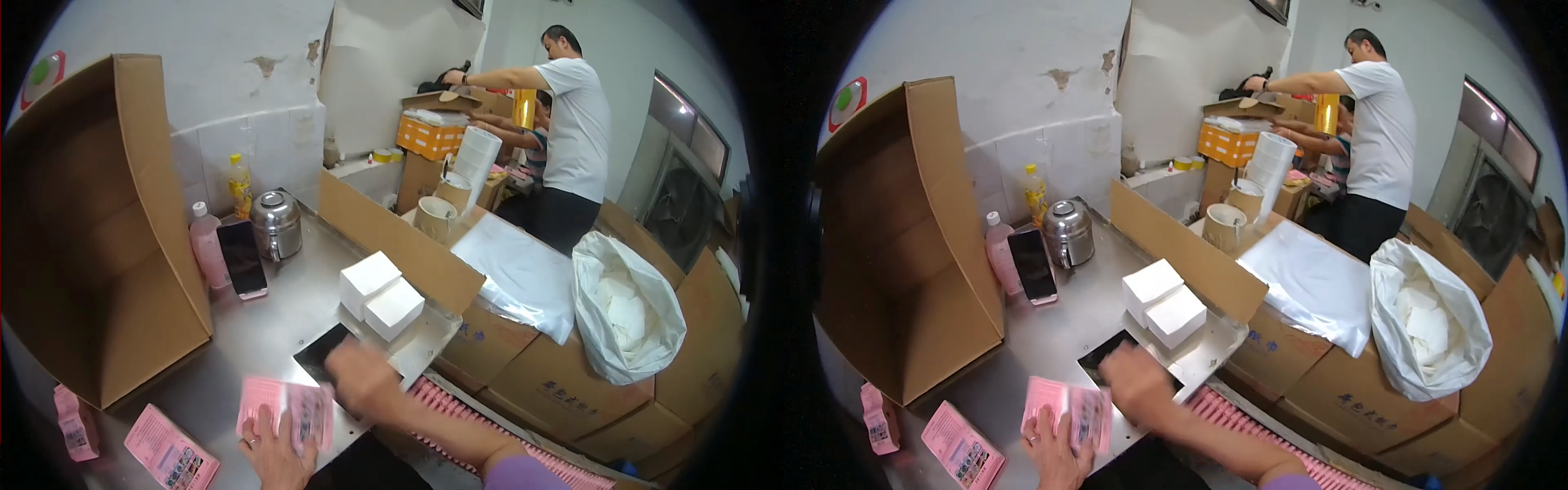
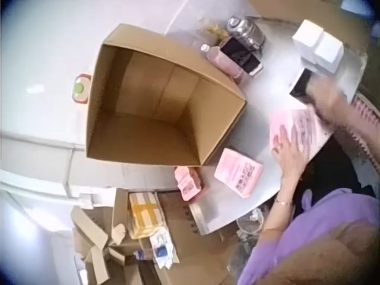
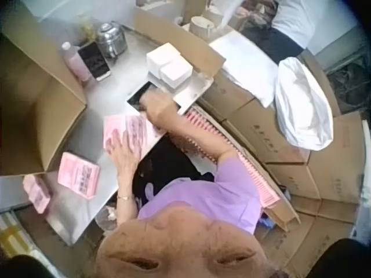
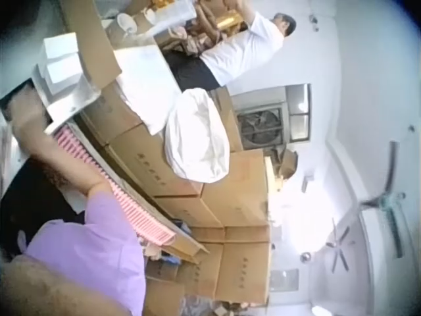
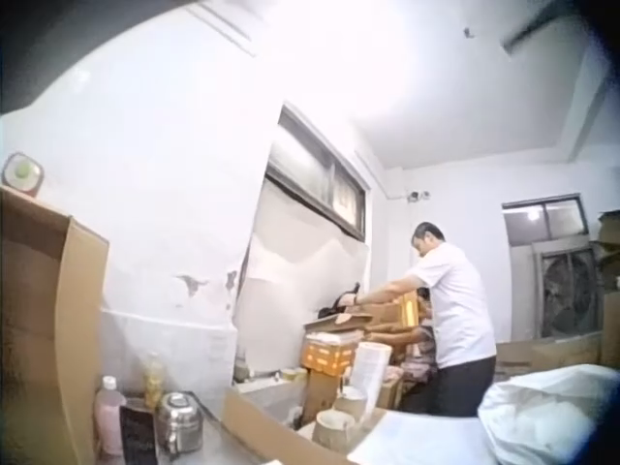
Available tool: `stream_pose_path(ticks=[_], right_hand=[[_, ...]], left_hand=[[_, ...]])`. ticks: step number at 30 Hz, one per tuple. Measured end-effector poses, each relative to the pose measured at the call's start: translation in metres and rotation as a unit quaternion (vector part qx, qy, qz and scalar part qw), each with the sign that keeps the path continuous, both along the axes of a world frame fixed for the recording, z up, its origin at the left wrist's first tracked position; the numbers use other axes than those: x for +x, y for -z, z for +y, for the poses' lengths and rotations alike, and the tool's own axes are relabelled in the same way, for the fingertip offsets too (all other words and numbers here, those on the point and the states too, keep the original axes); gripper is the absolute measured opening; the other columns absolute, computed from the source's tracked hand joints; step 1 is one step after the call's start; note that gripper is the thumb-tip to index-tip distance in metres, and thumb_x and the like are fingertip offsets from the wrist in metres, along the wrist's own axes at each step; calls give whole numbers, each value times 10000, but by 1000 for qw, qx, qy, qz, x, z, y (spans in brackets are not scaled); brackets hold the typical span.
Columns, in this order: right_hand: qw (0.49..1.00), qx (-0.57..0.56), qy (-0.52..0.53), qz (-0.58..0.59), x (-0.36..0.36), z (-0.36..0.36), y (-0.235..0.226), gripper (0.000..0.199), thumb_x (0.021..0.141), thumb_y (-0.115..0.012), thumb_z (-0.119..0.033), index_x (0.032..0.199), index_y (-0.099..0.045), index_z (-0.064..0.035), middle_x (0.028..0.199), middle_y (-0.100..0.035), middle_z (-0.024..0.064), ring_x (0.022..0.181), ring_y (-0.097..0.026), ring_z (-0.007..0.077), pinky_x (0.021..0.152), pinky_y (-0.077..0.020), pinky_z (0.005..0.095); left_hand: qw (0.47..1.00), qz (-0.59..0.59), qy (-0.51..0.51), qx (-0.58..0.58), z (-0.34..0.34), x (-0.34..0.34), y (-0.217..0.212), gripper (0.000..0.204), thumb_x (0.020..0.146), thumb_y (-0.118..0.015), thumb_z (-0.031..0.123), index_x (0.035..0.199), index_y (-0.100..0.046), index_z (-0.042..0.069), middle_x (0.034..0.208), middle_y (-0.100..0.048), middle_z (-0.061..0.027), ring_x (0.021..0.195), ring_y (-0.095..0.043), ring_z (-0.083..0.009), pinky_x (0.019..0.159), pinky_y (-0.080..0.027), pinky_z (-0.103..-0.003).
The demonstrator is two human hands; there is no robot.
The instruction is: Packing pink item packets into small white boxes and then placing them into a large cardboard shipping box.
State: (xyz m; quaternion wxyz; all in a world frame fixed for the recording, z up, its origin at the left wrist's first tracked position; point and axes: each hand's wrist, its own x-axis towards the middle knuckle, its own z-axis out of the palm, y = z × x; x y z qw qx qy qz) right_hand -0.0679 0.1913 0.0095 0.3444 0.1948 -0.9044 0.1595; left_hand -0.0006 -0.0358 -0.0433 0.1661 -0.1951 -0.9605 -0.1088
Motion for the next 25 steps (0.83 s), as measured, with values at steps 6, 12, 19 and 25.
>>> stream_pose_path(ticks=[6, 12, 19, 25], right_hand=[[972, 100, 207, 52, -37, 81, 5, 284, 823, -698, -222, 1021, -635, -28, 914, -565, 108, 930, -542, 277, 831, -399, 436], [972, 72, 222, 17, -47, 79, 6, 169, 834, -673, -212, 917, -679, -64, 903, -580, 94, 906, -550, 272, 784, -414, 425], [983, -21, 183, 16, -49, 96, 1, 114, 853, -652, -164, 835, -712, -69, 828, -574, 78, 849, -555, 278, 728, -422, 434], [985, -60, 159, 40, -45, 102, 13, 180, 836, -716, -163, 993, -727, -75, 889, -602, 106, 885, -571, 288, 786, -438, 420]], left_hand=[[967, -211, -109, 93, 14, -4, -34, 645, 714, -711, 464, 1190, -607, 40, 1410, -430, -274, 1287, -387, -455, 1042, -257, -591], [999, 39, -18, -20, -1, -8, -26, 737, 741, -716, 553, 1248, -610, 29, 1182, -535, -199, 1094, -466, -402, 877, -360, -554], [999, -28, 14, 44, 10, -10, -36, 667, 787, -739, 509, 1203, -623, 2, 1098, -527, -189, 895, -525, -331, 734, -428, -418], [996, -37, 35, 72, 8, -9, -23, 647, 784, -757, 471, 1214, -598, 13, 1118, -526, -174, 939, -538, -316, 767, -413, -445]])
